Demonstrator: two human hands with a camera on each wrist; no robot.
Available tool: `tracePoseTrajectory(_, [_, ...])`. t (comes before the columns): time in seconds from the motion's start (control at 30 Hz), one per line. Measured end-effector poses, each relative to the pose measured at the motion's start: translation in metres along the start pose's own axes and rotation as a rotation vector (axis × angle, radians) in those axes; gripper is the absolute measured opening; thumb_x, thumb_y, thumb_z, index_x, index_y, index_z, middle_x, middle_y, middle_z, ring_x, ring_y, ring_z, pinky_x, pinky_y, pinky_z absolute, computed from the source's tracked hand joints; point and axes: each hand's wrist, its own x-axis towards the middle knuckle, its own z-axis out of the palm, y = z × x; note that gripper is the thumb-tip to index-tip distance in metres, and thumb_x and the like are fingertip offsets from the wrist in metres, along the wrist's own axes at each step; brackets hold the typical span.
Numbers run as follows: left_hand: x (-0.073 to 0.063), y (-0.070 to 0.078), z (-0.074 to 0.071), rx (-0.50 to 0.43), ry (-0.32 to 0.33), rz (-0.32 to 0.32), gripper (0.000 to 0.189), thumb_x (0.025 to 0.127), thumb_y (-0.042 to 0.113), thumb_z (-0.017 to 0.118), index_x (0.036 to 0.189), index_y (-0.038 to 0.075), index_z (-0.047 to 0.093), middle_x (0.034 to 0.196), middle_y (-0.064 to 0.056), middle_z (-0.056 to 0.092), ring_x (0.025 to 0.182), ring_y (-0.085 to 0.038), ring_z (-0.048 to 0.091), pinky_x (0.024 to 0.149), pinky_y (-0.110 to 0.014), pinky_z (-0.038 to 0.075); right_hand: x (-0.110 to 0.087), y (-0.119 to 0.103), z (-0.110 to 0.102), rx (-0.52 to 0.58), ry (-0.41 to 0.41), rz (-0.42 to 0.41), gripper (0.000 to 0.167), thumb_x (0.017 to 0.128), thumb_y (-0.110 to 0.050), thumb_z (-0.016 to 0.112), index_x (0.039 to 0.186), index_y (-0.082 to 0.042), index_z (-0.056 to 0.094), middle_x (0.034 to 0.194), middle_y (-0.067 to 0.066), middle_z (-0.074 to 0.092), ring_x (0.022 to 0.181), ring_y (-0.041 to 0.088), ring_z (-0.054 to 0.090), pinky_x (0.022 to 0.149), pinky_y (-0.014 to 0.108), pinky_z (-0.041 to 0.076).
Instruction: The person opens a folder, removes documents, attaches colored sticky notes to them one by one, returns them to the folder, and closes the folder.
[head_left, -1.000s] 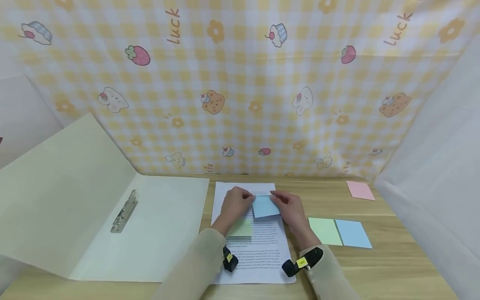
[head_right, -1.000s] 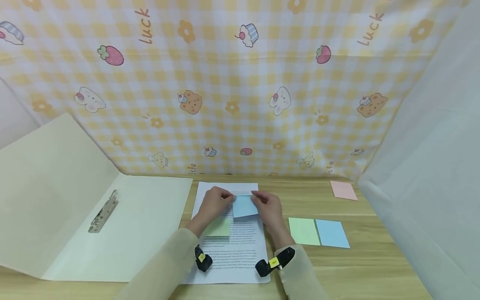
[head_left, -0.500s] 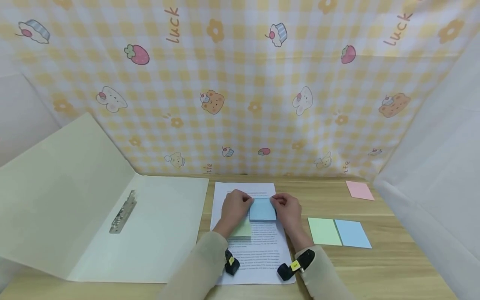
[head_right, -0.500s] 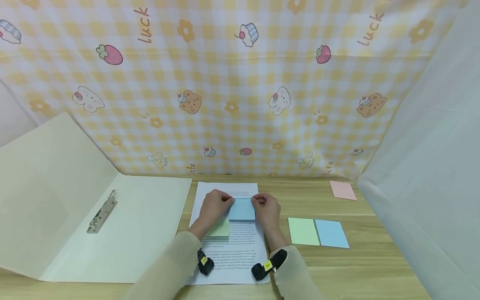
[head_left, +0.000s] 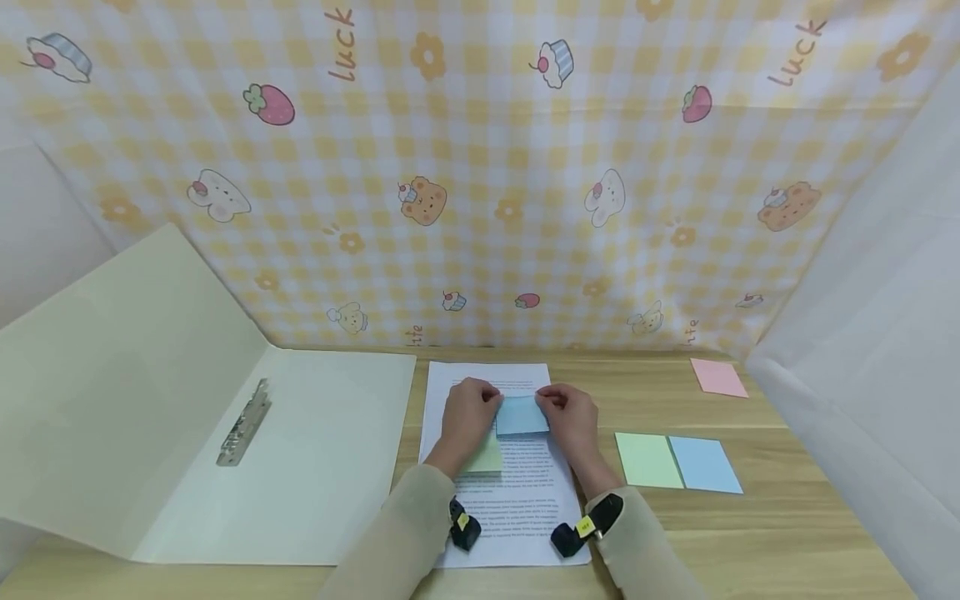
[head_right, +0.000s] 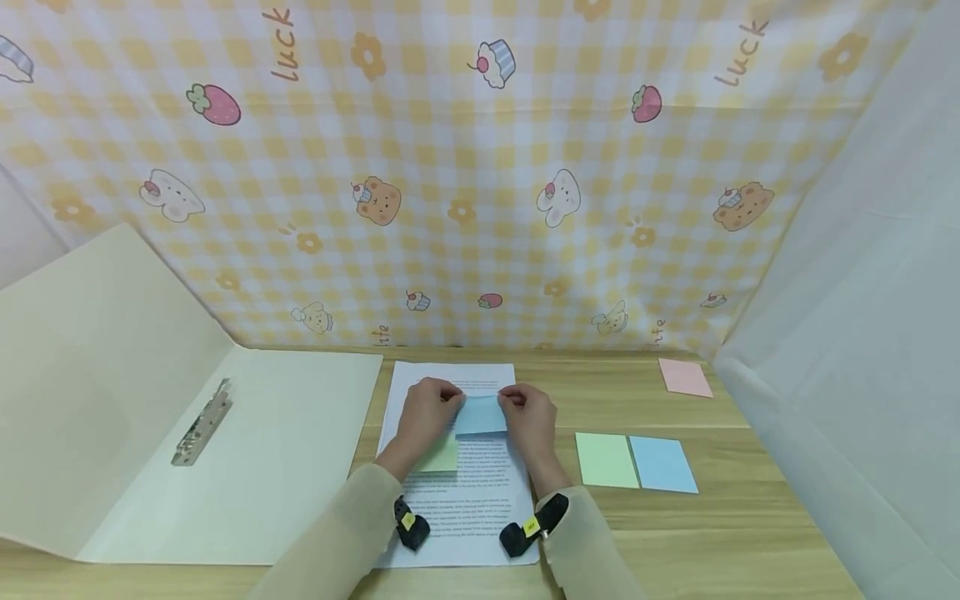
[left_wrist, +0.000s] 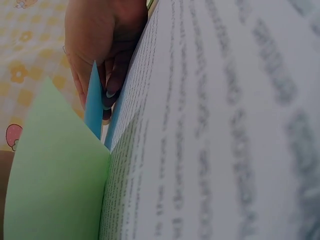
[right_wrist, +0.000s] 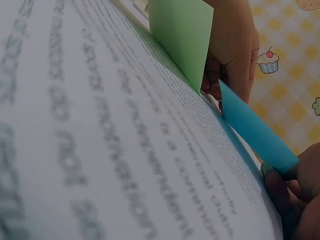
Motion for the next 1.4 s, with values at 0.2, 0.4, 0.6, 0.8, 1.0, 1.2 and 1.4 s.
tracePoseTrajectory(0.2, [-0.001,0.0,0.0,0.012,0.014,0.024,0.013,0.091,0.008,0.073,0.102,0.005,0.076,0.088,-0.004,0.072,0.078,-0.015,0.061,0.072,-0.033,0.053,-0.001,0.001,0.001,0.007,0.019,-0.04,0.01,0.094,-0.01,0.07,0.099,-0.004,0.077,0.092,0.013,0.076,0.077,0.017,0.066,0.067,0.02,0.052])
tracePoseTrajectory(0.4, [-0.006,-0.001,0.0,0.109,-0.004,0.07,0.014,0.086,0.008,0.078,0.097,0.008,0.07,0.094,-0.005,0.066,0.084,-0.018,0.06,0.079,-0.036,0.053,-0.001,0.004,0.003,0.015,0.024,-0.057,0.01,0.093,-0.01,0.071,0.098,-0.003,0.077,0.091,0.013,0.076,0.076,0.016,0.067,0.064,0.017,0.052])
tracePoseTrajectory(0.6, [-0.018,0.001,-0.006,0.235,-0.045,0.161,0.012,0.087,0.011,0.078,0.095,0.011,0.069,0.101,-0.004,0.063,0.085,-0.019,0.062,0.082,-0.037,0.055,-0.001,0.004,0.003,0.002,0.028,-0.066,0.01,0.094,-0.011,0.071,0.099,-0.005,0.077,0.092,0.012,0.076,0.076,0.016,0.067,0.064,0.018,0.053])
tracePoseTrajectory(0.8, [-0.024,0.003,-0.007,0.376,-0.072,0.254,0.02,0.089,0.014,0.075,0.108,0.008,0.076,0.108,-0.006,0.074,0.103,-0.025,0.07,0.093,-0.04,0.056,-0.003,0.003,0.001,0.005,0.02,-0.067,0.012,0.094,-0.011,0.071,0.101,-0.004,0.077,0.094,0.012,0.076,0.078,0.017,0.066,0.066,0.018,0.052])
tracePoseTrajectory(1.0, [-0.022,0.001,-0.003,0.528,-0.072,0.345,0.019,0.091,0.017,0.074,0.109,0.012,0.079,0.114,-0.003,0.078,0.099,-0.025,0.072,0.087,-0.039,0.057,-0.003,0.003,0.001,-0.003,0.028,-0.078,0.011,0.094,-0.01,0.071,0.1,-0.004,0.077,0.094,0.013,0.076,0.078,0.017,0.067,0.065,0.018,0.053])
tracePoseTrajectory(1.2, [-0.024,-0.001,-0.004,0.623,-0.066,0.38,0.024,0.093,0.024,0.073,0.115,0.014,0.077,0.13,0.0,0.072,0.108,-0.025,0.067,0.09,-0.039,0.056,-0.002,0.004,0.002,-0.017,0.025,-0.099,0.01,0.093,-0.009,0.071,0.099,-0.004,0.077,0.092,0.013,0.076,0.076,0.016,0.065,0.064,0.017,0.051])
tracePoseTrajectory(1.4, [-0.024,-0.005,-0.003,0.665,-0.121,0.368,0.038,0.098,0.028,0.065,0.132,0.011,0.067,0.14,-0.003,0.065,0.131,-0.031,0.06,0.107,-0.046,0.05,-0.002,0.004,0.001,-0.034,0.008,-0.109,0.011,0.095,-0.011,0.07,0.1,-0.005,0.077,0.092,0.011,0.076,0.075,0.016,0.063,0.064,0.017,0.049])
